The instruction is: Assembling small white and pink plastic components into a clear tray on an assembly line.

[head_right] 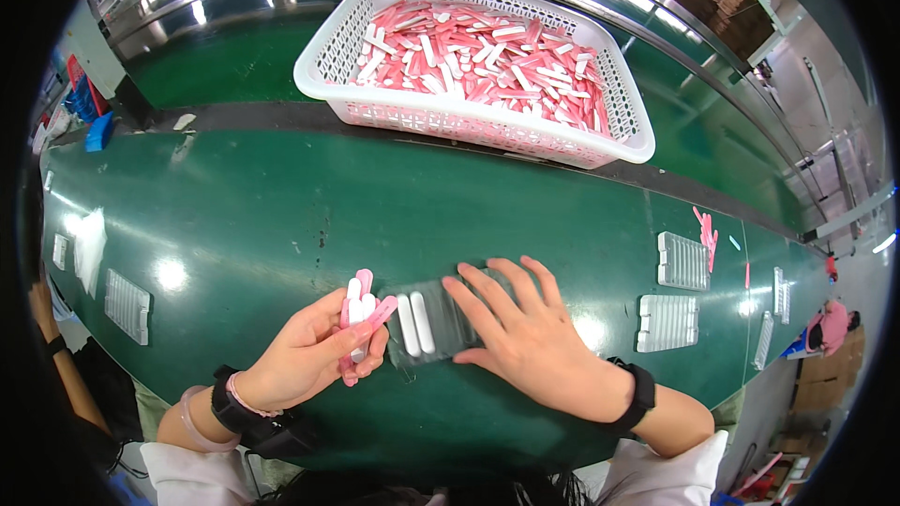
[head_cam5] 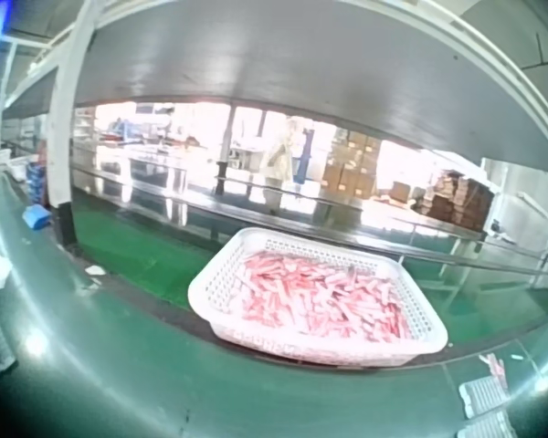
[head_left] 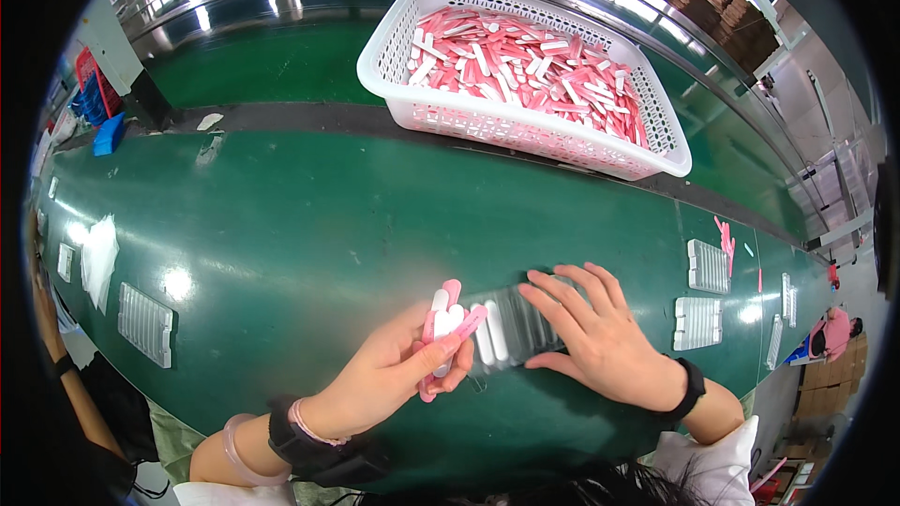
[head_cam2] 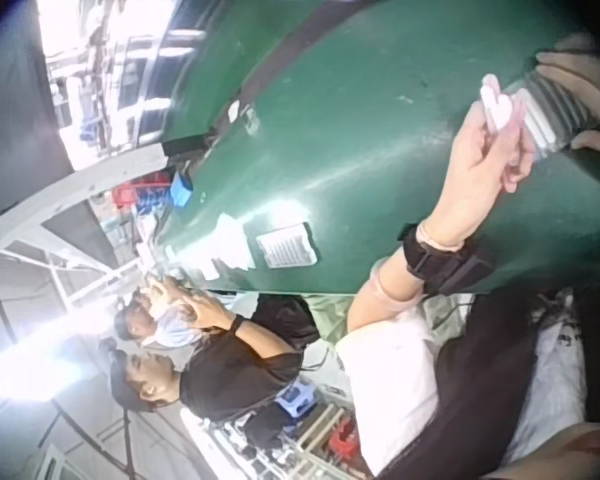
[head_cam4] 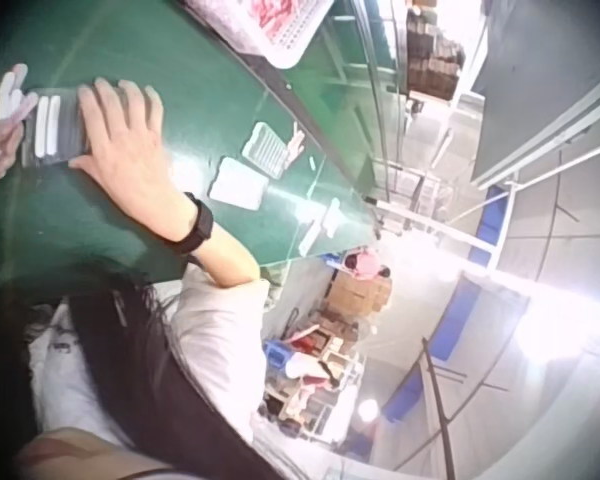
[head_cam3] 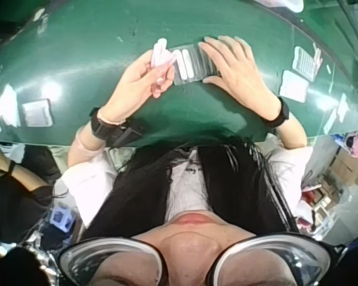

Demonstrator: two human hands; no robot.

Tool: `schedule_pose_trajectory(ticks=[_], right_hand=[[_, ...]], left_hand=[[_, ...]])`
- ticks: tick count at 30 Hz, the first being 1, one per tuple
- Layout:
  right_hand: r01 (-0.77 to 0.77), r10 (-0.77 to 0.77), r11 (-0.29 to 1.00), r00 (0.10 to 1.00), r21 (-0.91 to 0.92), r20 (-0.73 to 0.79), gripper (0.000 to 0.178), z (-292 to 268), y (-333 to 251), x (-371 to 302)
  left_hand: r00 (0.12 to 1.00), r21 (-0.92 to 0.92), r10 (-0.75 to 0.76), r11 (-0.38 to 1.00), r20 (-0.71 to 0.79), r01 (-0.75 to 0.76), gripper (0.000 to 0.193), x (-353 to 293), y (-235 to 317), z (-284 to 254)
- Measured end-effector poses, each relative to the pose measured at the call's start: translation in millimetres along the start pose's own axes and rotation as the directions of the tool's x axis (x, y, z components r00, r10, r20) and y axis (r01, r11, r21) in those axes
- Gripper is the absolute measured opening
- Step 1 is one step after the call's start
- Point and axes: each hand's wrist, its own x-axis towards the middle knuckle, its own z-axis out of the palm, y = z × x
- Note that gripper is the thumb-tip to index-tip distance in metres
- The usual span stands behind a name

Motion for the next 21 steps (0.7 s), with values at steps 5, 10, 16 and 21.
schedule_pose_trajectory(ticks=[5,10,16,21], right_hand=[[-0.152,0.262,0.682,0.964,0.716,-0.045,0.033,-4,-18,29],[-0.068,0.434,0.203,0.900,0.977,-0.028,0.010,3,-12,36],[0.131,-0.112,0.990,0.958,0.057,-0.266,0.029,15,-7,35],[0.179,-0.208,0.973,0.954,-0.147,-0.217,0.032,13,-31,17]], left_hand=[[0.999,0.025,0.026,0.999,-0.040,-0.025,0.020,-2,4,4],[0.997,0.079,0.044,0.996,-0.062,-0.039,0.021,1,3,0],[0.993,-0.097,0.006,0.995,-0.120,-0.017,0.028,0,2,-1],[0.995,0.027,0.024,0.999,-0.094,-0.021,0.027,3,-1,-4]])
